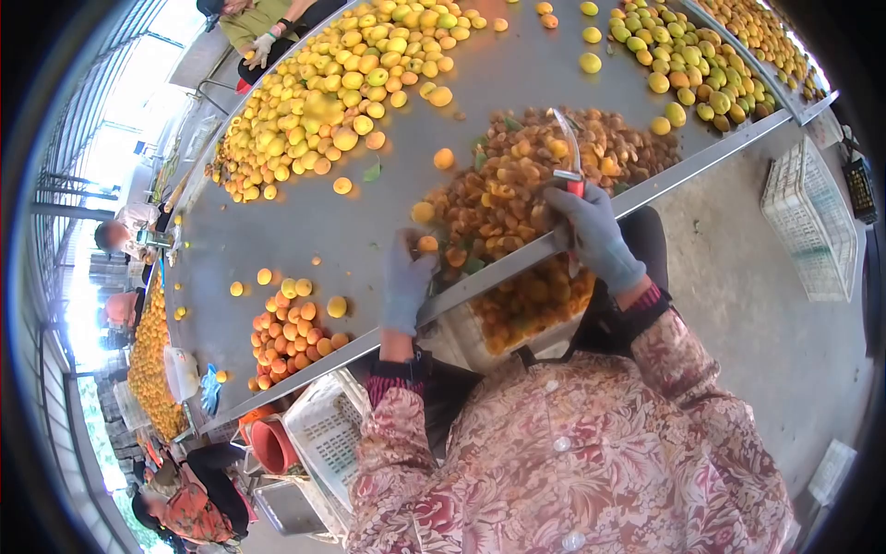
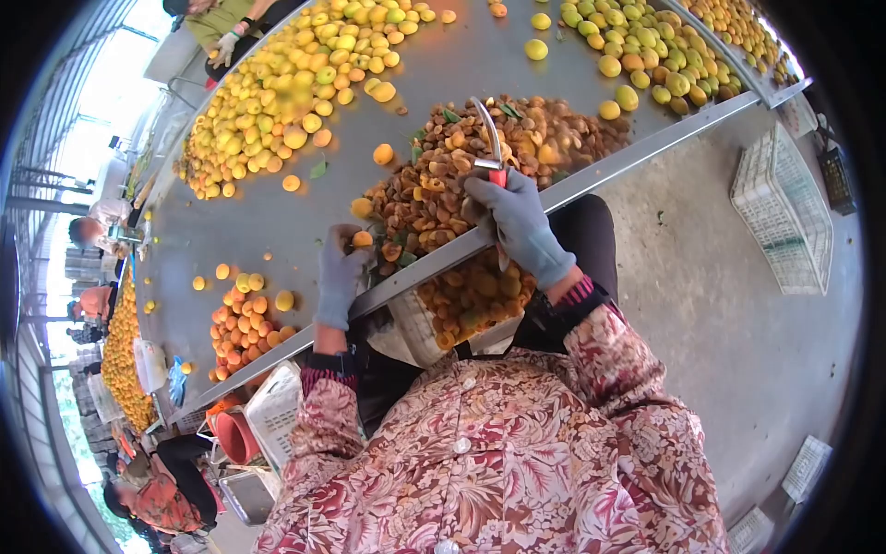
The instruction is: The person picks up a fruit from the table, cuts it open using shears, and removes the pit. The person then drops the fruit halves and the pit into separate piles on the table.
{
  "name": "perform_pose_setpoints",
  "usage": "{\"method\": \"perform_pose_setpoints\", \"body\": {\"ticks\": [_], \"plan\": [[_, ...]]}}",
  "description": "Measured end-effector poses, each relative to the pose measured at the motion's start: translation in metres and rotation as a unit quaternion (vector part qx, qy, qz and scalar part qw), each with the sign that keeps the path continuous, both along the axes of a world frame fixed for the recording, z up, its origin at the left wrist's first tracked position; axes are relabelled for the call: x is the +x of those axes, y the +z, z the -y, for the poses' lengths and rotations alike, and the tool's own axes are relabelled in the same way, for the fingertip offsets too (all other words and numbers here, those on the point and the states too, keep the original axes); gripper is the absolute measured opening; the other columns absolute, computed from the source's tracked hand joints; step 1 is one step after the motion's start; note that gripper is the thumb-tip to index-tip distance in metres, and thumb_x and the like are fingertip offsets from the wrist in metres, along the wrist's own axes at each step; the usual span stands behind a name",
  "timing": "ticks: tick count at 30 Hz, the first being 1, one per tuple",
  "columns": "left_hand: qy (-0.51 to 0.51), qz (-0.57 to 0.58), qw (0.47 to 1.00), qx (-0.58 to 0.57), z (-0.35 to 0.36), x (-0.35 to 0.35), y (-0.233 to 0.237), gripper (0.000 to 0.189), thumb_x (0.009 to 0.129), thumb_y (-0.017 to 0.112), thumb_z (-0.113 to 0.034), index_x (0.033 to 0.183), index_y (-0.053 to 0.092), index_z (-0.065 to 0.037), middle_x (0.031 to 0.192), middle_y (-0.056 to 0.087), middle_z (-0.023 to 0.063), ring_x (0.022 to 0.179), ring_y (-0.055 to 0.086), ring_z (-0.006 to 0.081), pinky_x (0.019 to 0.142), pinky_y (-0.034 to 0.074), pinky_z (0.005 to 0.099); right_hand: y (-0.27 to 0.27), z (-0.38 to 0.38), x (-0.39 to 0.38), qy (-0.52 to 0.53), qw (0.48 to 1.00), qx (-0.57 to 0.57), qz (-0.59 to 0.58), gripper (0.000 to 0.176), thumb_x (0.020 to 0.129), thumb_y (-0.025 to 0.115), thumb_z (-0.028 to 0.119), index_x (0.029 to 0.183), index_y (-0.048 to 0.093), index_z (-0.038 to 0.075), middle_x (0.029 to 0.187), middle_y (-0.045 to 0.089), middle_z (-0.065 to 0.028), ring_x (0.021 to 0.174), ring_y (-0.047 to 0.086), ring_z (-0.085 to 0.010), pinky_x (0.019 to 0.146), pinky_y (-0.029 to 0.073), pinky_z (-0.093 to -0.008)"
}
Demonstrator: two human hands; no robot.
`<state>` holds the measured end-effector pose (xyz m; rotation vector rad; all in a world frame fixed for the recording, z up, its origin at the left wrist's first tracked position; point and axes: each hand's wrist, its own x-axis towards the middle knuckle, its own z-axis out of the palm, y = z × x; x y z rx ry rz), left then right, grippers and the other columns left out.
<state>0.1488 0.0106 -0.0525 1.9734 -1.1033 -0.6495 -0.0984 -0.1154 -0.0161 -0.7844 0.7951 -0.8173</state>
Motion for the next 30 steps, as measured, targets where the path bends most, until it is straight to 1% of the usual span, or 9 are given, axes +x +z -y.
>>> {"method": "perform_pose_setpoints", "body": {"ticks": [1,3,10,14,18,21,23,24,30], "plan": [[0.001,0.003,1.000,-0.001,-0.003,-0.006,0.009,0.032,0.074,0.059,-0.006,0.105,0.053,0.000,0.096,0.061,0.0143,0.087,0.060,0.0218,0.076,0.048,0.0322,0.011,-0.007,-0.005,0.046,0.999,-0.009,0.009,0.020,0.088,0.059,0.019,0.098,0.059,0.003,0.063,0.059,-0.0043,0.036,0.045,-0.0067,0.032,0.032,-0.0189],[0.027,-0.278,0.945,-0.171,-0.010,-0.022,0.029,0.032,0.075,0.055,0.004,0.107,0.049,-0.001,0.104,0.058,0.0136,0.083,0.059,0.0202,0.071,0.049,0.0272,0.037,-0.026,-0.015,0.129,0.991,-0.021,-0.010,0.025,0.089,0.058,0.026,0.100,0.057,0.004,0.063,0.058,-0.0034,0.039,0.046,-0.0052,0.035,0.034,-0.0183],[-0.073,-0.249,0.916,-0.305,-0.017,-0.061,0.076,0.035,0.077,0.054,0.006,0.111,0.048,0.000,0.107,0.056,0.0132,0.087,0.057,0.0180,0.079,0.048,0.0300,0.060,-0.080,-0.016,0.300,0.915,-0.207,-0.173,0.037,0.092,0.051,0.036,0.110,0.050,0.004,0.068,0.054,-0.0100,0.063,0.056,-0.0165,0.060,0.045,-0.0312],[-0.043,-0.186,0.948,-0.256,-0.022,-0.070,0.084,0.041,0.076,0.053,0.009,0.116,0.049,0.003,0.108,0.055,0.0102,0.097,0.054,0.0162,0.084,0.046,0.0298,0.060,-0.086,-0.013,0.295,0.891,-0.282,-0.201,0.037,0.092,0.049,0.035,0.114,0.048,0.005,0.069,0.055,-0.0160,0.066,0.057,-0.0321,0.064,0.045,-0.0358],[-0.048,-0.216,0.946,-0.238,-0.027,-0.067,0.084,0.045,0.076,0.052,0.006,0.120,0.049,0.002,0.109,0.055,0.0085,0.102,0.053,0.0156,0.087,0.045,0.0276,0.058,-0.086,-0.012,0.288,0.872,-0.326,-0.225,0.037,0.091,0.051,0.034,0.115,0.048,0.006,0.073,0.057,-0.0181,0.071,0.059,-0.0340,0.064,0.045,-0.0386],[-0.075,-0.127,0.979,-0.140,-0.039,-0.049,0.066,0.045,0.076,0.053,0.002,0.122,0.050,-0.001,0.108,0.056,0.0080,0.103,0.053,0.0146,0.087,0.045,0.0256,0.064,-0.087,-0.018,0.278,0.794,-0.421,-0.340,0.035,0.087,0.054,0.029,0.116,0.049,0.009,0.078,0.060,-0.0196,0.074,0.059,-0.0372,0.063,0.046,-0.0439],[-0.066,-0.089,0.989,-0.095,-0.042,-0.055,0.072,0.045,0.075,0.065,-0.011,0.119,0.055,-0.008,0.104,0.061,0.0146,0.098,0.059,0.0309,0.085,0.047,0.0366,0.077,-0.087,-0.018,0.272,0.768,-0.457,-0.356,0.035,0.085,0.056,0.026,0.116,0.051,0.010,0.078,0.061,-0.0189,0.073,0.059,-0.0378,0.061,0.047,-0.0447],[-0.145,0.057,0.971,-0.181,-0.039,-0.048,0.073,0.045,0.072,0.062,-0.008,0.116,0.056,-0.009,0.104,0.061,0.0167,0.097,0.057,0.0365,0.086,0.046,0.0395,0.079,-0.085,-0.020,0.284,0.757,-0.462,-0.365,0.037,0.084,0.056,0.025,0.118,0.051,0.010,0.080,0.062,-0.0190,0.075,0.060,-0.0373,0.063,0.047,-0.0441],[-0.244,0.013,0.961,-0.132,-0.033,-0.038,0.071,0.048,0.068,0.047,0.008,0.112,0.056,-0.008,0.106,0.059,0.0131,0.099,0.055,0.0312,0.089,0.043,0.0348,0.107,-0.073,-0.017,0.362,0.716,-0.445,-0.398,0.041,0.083,0.055,0.020,0.122,0.051,0.008,0.076,0.061,-0.0219,0.074,0.060,-0.0376,0.065,0.046,-0.0405]]}}
